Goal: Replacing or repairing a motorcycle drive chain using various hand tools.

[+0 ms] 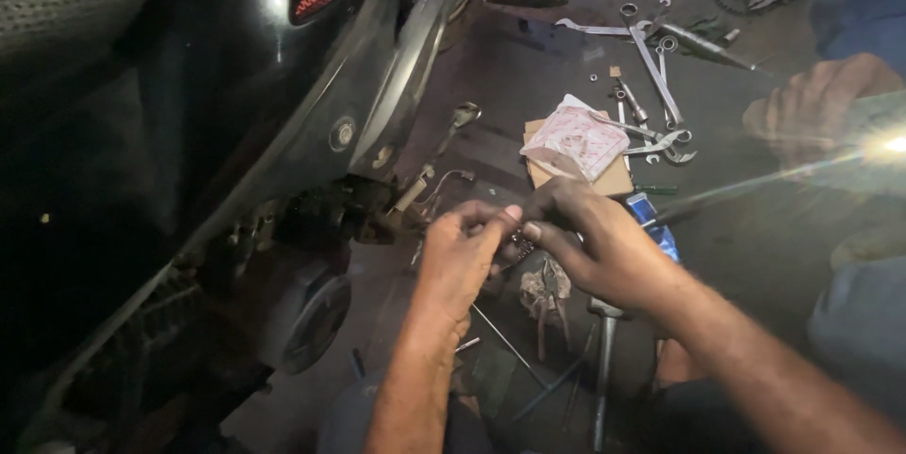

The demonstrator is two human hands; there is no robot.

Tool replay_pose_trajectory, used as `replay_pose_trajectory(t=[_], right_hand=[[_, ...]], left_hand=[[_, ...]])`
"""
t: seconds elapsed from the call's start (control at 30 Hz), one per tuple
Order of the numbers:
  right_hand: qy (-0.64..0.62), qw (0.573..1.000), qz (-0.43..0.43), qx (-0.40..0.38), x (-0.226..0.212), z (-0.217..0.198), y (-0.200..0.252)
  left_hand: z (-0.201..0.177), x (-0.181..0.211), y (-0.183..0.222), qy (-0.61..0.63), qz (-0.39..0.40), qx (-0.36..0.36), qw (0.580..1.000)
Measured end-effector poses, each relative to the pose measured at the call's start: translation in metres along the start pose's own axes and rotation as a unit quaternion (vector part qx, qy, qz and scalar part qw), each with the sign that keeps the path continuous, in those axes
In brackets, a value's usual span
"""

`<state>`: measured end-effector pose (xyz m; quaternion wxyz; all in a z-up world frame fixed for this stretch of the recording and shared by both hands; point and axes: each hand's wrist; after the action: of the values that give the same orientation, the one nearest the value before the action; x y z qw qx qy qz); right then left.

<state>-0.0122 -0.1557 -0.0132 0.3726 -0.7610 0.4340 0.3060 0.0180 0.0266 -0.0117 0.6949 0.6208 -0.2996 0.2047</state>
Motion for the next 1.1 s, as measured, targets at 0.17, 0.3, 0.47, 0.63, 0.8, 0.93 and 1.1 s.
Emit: replay_pose_trajectory(t=[0.17,0.3,0.47,0.63,0.8,0.93,1.1], right_hand=[[-0.037,0.992,0.089,0.077,0.013,0.020,0.011],[-0.069,0.984,0.126,0.107,0.000,0.022,0.010],[-0.102,0.973,0.161,0.130,-0.003,0.024,0.009],[-0.092,0.979,0.145,0.113,0.002,0.018,0.006],[-0.029,0.993,0.048,0.103,-0.008,0.012,0.003],[-0.015,0.997,0.010,0.071,0.001,0.009,0.003],[-0.021,0.999,0.005,0.048,0.004,0.005,0.003]], left_hand=[[-0.001,-0.003,-0.004,0.021,0.018,0.003,1.000],[-0.006,-0.008,-0.012,0.043,0.030,0.011,0.999],[-0.002,-0.007,-0.010,0.051,0.013,-0.004,0.999],[-0.002,-0.007,-0.010,0.059,0.020,-0.016,0.998],[0.001,-0.002,-0.004,0.053,0.000,-0.005,0.999],[0.000,-0.005,-0.008,0.042,-0.007,-0.005,0.999],[-0.001,-0.005,-0.008,0.012,-0.002,-0.007,1.000]])
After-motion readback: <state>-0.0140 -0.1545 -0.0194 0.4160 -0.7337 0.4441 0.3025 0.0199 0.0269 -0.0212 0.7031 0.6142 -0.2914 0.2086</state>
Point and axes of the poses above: each hand's wrist, its own y-axis away from the middle knuckle, its own z-axis out of the palm, x = y × z, and after that the axes turned 12 degrees about -z, right-handed
